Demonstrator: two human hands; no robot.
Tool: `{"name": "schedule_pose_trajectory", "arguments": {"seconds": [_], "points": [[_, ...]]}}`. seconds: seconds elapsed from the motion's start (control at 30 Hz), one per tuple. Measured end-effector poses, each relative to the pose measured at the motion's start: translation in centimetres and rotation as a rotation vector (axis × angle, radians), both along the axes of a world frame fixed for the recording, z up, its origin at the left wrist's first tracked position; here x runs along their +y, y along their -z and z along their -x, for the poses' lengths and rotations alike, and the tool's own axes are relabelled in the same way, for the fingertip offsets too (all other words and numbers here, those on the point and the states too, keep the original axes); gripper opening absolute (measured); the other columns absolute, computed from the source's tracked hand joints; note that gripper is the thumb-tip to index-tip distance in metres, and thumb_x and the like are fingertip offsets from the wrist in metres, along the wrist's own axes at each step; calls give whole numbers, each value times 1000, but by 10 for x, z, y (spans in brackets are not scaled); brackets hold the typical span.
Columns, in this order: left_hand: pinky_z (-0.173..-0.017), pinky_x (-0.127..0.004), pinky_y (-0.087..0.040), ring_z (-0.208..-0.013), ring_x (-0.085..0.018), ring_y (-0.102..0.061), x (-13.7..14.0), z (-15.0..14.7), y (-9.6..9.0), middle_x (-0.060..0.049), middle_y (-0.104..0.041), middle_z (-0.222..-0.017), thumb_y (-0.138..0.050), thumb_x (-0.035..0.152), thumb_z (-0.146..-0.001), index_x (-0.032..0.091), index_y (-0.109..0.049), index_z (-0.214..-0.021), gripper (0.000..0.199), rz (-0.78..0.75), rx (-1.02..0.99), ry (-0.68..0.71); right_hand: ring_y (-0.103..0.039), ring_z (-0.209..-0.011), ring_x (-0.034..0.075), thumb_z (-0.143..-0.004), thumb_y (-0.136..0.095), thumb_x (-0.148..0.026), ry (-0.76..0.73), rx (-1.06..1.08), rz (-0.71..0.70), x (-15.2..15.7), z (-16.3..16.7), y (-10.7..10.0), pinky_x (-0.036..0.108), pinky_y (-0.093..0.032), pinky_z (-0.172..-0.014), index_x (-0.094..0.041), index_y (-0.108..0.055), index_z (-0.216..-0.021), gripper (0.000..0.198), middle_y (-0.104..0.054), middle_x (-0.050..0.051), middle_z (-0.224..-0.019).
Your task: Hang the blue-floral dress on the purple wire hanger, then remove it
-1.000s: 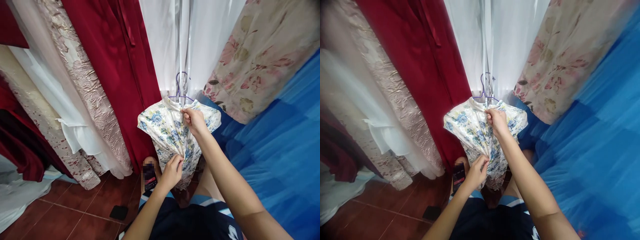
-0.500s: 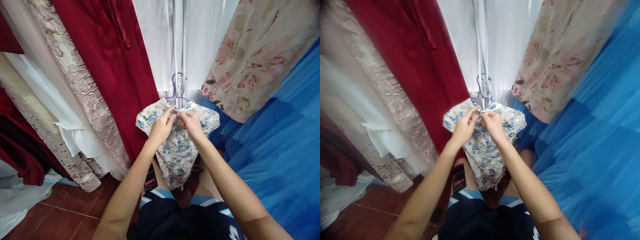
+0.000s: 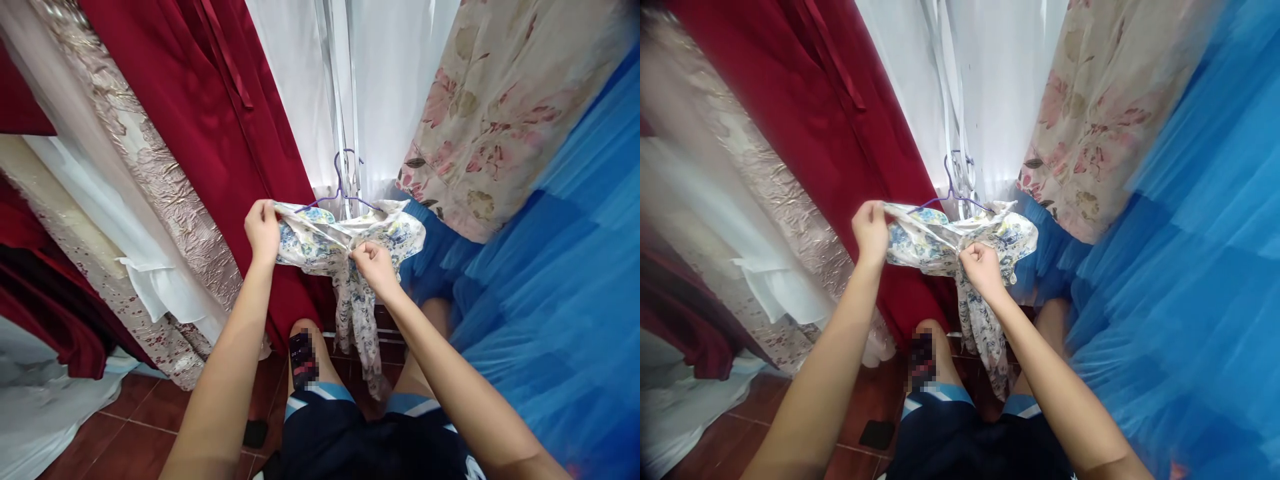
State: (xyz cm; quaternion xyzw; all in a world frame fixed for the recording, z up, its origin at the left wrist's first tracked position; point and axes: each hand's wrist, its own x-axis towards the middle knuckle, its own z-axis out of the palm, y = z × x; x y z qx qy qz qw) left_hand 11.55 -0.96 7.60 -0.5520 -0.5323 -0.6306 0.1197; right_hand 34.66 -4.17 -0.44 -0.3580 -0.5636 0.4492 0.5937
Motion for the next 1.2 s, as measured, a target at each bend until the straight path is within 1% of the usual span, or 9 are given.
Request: {"name": "schedule_pose_trajectory", "arguments": {"seconds": [0.17, 0.33, 0.5, 0.63, 0.7, 0.8, 0.97, 1.1, 1.2], "points": [[-68, -21, -44, -71, -13, -55, 19, 27, 64, 1, -57, -73, -48, 28, -87, 18, -52, -77, 15, 311, -574, 102, -32, -43, 8, -73, -59, -26, -22, -32, 26, -15, -9, 18, 23, -22, -45, -20, -48, -58, 19, -42, -7, -46], [-57, -26, -46, -53, -13, -54, 4, 4, 116, 0, -58, -64, -52, 33, -80, 17, -55, -78, 16, 738, -597, 368, -31, -39, 8, -70, -60, -28, 0, 125, 223, -16, -26, 52, 23, -20, -43, -20, -50, -56, 20, -41, -7, -41], [-63, -28, -48, -61, -16, -60, -27, -23, 126, -4, -64, -64, -67, 34, -74, 15, -62, -69, 20, 1020, -426, 642, -27, -38, 8, -71, -57, -34, 46, 163, 322, -27, -42, 90, 23, -17, -41, -20, -55, -60, 18, -39, -7, -40], [-77, -29, -47, -77, -16, -58, -51, -61, 112, -2, -62, -77, -59, 44, -89, 16, -62, -78, 30, 813, -236, 864, -42, -43, 12, -68, -67, -35, 11, 128, 387, -38, -43, 106, 23, -29, -42, -20, -59, -62, 18, -55, -2, -50], [-79, -29, -46, -80, -17, -55, -61, -84, 102, -2, -59, -81, -51, 47, -96, 17, -61, -84, 34, 633, -110, 917, -61, -66, 19, -68, -71, -35, -30, 129, 357, -44, -44, 104, 27, -46, -56, -20, -70, -80, 20, -71, 4, -78], [-83, -31, -45, -85, -19, -54, -70, -117, 92, -4, -55, -86, -45, 47, -99, 19, -60, -86, 34, 503, 8, 841, -67, -96, 24, -78, -66, -47, -204, 175, 312, -53, -51, 87, 35, -52, -85, -23, -73, -99, 33, -73, 7, -103], [-84, -32, -47, -88, -19, -56, -68, -140, 105, -5, -56, -94, -40, 56, -99, 22, -58, -99, 38, 562, -134, 907, -66, -77, 23, -81, -72, -44, -514, -70, 226, -64, -70, 47, 36, -53, -76, -20, -71, -99, 29, -71, 4, -85], [-88, -34, -50, -101, -22, -60, -80, -136, 129, -8, -63, -104, -47, 68, -92, 22, -58, -117, 53, 841, -250, 1211, -65, -83, 23, -85, -70, -35, -333, -138, 16, -63, -93, 20, 34, -52, -80, -23, -68, -114, 32, -71, 4, -95], [-87, -34, -50, -98, -24, -60, -97, -134, 140, -8, -66, -100, -65, 62, -84, 18, -64, -104, 48, 993, -154, 1247, -64, -84, 22, -86, -70, -34, -125, -220, -133, -54, -121, 3, 31, -51, -76, -23, -68, -109, 26, -70, 4, -95]]}}
